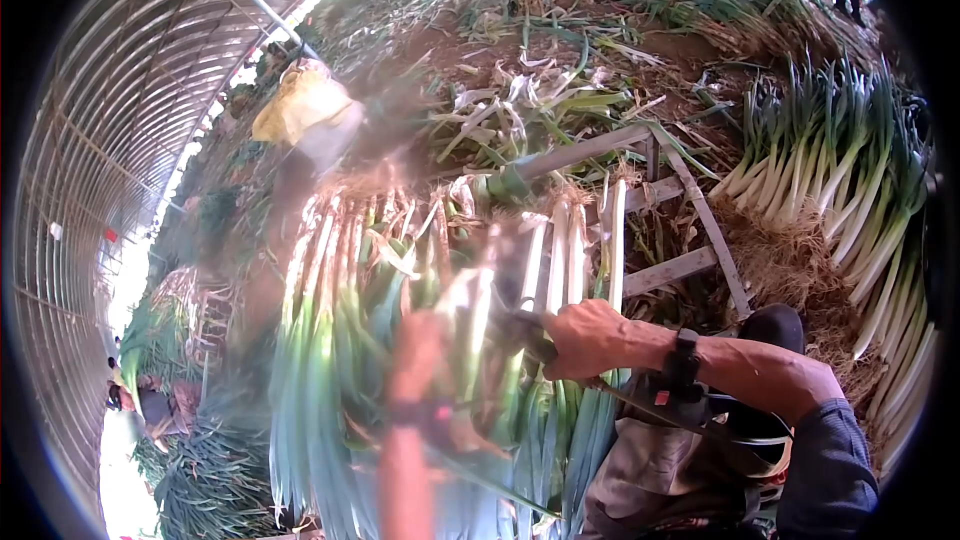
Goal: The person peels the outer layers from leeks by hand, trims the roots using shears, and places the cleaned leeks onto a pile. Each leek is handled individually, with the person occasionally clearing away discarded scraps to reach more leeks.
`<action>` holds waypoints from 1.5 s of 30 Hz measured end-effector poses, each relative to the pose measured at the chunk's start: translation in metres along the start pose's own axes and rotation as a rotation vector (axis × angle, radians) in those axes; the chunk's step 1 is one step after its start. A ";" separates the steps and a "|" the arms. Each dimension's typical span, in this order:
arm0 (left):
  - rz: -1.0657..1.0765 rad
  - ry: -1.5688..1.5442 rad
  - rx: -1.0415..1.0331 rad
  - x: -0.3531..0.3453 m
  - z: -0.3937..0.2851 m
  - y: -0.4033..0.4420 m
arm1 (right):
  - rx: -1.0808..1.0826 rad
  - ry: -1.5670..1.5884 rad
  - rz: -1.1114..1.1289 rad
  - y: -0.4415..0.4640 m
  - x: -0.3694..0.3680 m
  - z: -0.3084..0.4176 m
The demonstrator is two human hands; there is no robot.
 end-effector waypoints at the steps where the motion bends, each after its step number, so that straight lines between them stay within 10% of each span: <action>1: -0.107 -0.183 -0.012 0.015 -0.022 0.002 | -0.020 -0.016 -0.010 0.005 0.003 -0.002; 7: -0.216 -1.109 -0.066 0.077 -0.107 0.034 | -0.060 0.084 -0.042 0.027 0.020 -0.016; 14: -0.080 0.061 0.167 0.082 -0.069 0.030 | -0.057 0.071 -0.080 0.071 0.009 -0.044; 20: -0.481 0.920 -0.295 0.097 -0.070 0.018 | -0.057 -0.084 -0.105 0.092 0.019 -0.040; 28: -0.022 0.990 -0.333 -0.081 -0.062 -0.030 | -0.060 0.072 0.017 0.057 0.028 -0.023; 35: 0.057 0.785 -0.013 -0.063 -0.050 -0.020 | 0.095 0.191 0.059 -0.020 0.025 0.010; 45: 0.092 0.432 -0.118 -0.112 -0.015 -0.026 | -0.135 0.005 0.066 -0.042 0.028 -0.011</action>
Point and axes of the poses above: each hand's wrist, its own y-axis towards the middle knuckle, its own x-axis out of the back of the hand, z = x × y, the point moved 10 cm from there along y, towards the middle knuckle, and after that the axes turned 9 degrees about y, right-handed, at the moved point
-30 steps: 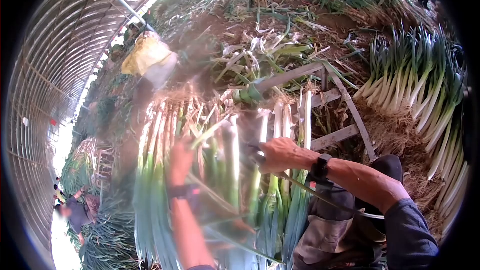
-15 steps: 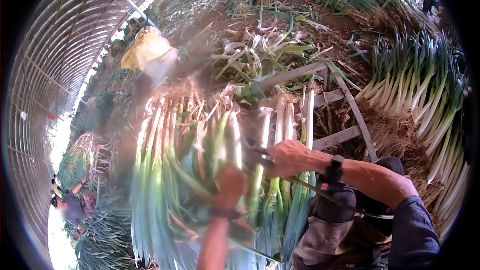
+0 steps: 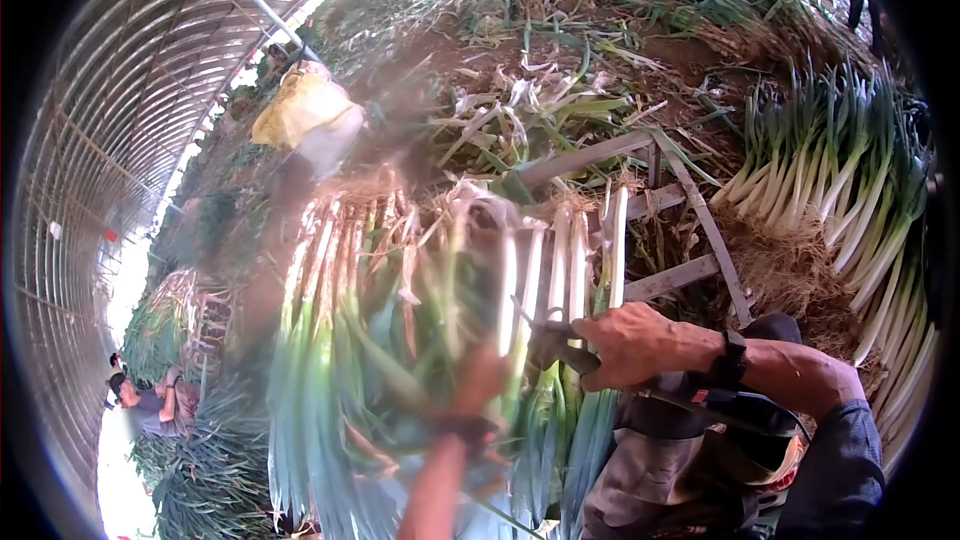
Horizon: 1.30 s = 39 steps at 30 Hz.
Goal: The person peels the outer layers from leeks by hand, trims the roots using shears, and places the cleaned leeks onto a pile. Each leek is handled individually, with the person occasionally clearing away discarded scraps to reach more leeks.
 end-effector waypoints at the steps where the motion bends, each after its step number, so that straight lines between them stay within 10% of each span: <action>1: 0.000 0.050 0.000 0.000 0.000 -0.006 | -0.027 -0.023 -0.003 -0.001 -0.001 -0.004; 7: -0.085 0.384 -0.288 0.031 0.013 -0.049 | 0.273 0.129 -0.024 -0.006 -0.003 0.024; 13: 0.182 0.646 0.011 0.112 0.026 -0.080 | 0.195 -0.060 0.122 0.014 -0.034 0.036; 20: -0.097 1.519 -0.052 0.252 0.127 -0.035 | 0.242 -0.230 0.192 0.019 -0.056 0.031; 25: 0.019 0.380 0.164 0.303 0.151 -0.024 | 0.251 -0.075 0.169 0.020 -0.053 0.031; 28: 0.000 0.069 0.060 0.197 0.117 -0.023 | 0.274 -0.058 0.121 0.022 -0.046 0.049; 39: -0.162 0.227 0.261 0.075 0.033 -0.033 | 0.282 -0.055 0.115 0.060 -0.065 0.053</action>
Point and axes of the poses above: each hand's wrist, its own y-axis towards the middle knuckle, its own x-axis out of the back of the hand, z = x × y, the point moved 10 cm from there along y, towards the middle knuckle, and after that the axes turned 9 degrees about y, right-handed, at the moved point
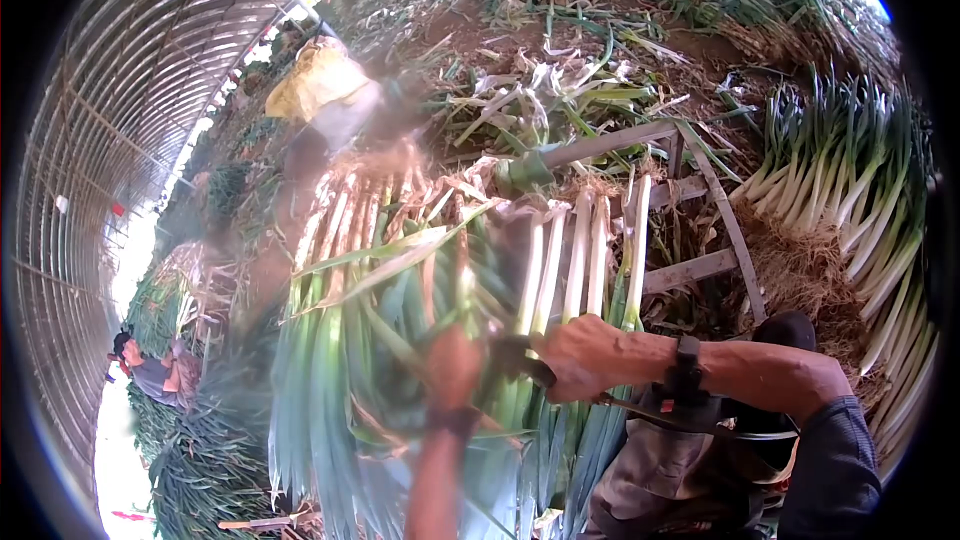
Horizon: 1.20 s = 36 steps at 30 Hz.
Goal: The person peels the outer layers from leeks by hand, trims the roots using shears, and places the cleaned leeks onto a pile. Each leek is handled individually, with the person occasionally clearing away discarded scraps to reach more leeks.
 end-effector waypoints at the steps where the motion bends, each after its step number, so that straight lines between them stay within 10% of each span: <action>1: -0.075 0.001 -0.044 0.005 -0.006 -0.003 | -0.035 -0.009 -0.001 0.004 0.003 -0.003; 36: -0.074 -0.042 -0.191 -0.028 0.000 -0.025 | -0.170 -0.092 -0.224 0.074 0.063 -0.077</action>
Point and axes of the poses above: each hand's wrist, its own y-axis towards the middle knuckle, its own x-axis out of the back of the hand, z = x × y, the point moved 10 cm from there along y, towards the middle knuckle, and after that the axes turned 9 degrees about y, right-handed, at the moved point
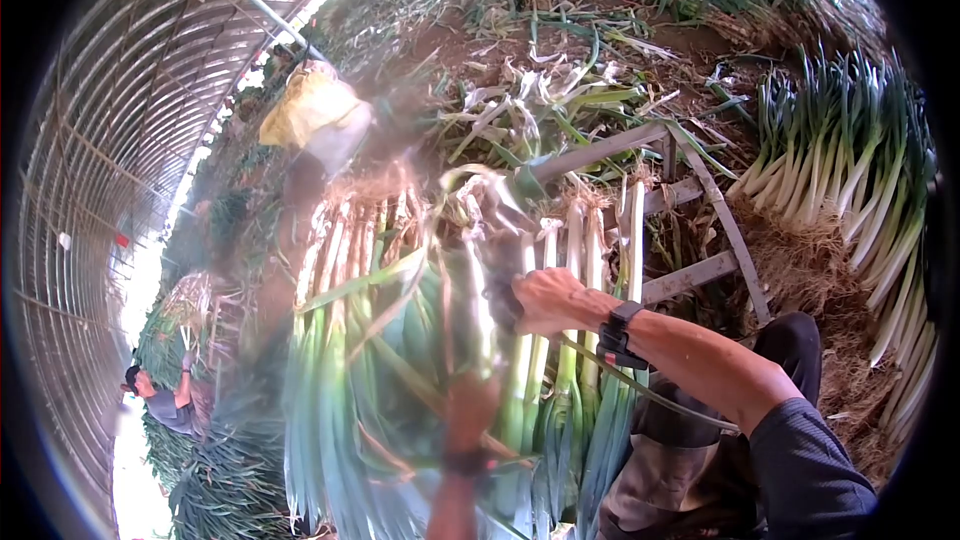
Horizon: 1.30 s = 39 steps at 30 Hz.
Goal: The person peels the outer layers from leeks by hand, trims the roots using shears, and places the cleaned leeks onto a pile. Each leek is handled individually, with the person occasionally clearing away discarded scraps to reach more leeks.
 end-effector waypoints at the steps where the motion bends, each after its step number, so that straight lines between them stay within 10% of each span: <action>1: 0.036 -0.013 0.062 -0.004 0.005 0.004 | -0.012 0.012 0.021 -0.001 0.000 0.001; 11: 0.142 -0.149 0.237 0.018 0.015 0.003 | 0.173 0.356 0.286 -0.150 0.021 0.074; 37: 0.122 -0.119 0.127 -0.002 -0.042 0.027 | -0.270 -0.221 -0.216 -0.217 0.055 -0.073; 39: 0.228 -0.109 0.136 -0.005 -0.049 0.033 | 0.052 -0.486 -0.222 -0.241 0.048 -0.065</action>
Point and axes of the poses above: each hand's wrist, its own y-axis towards the middle knuckle, its own x-axis out of the back of the hand, z = x × y, the point moved 10 cm from there along y, towards the middle knuckle, and after that the axes turned 9 degrees about y, right-handed, at the moved point
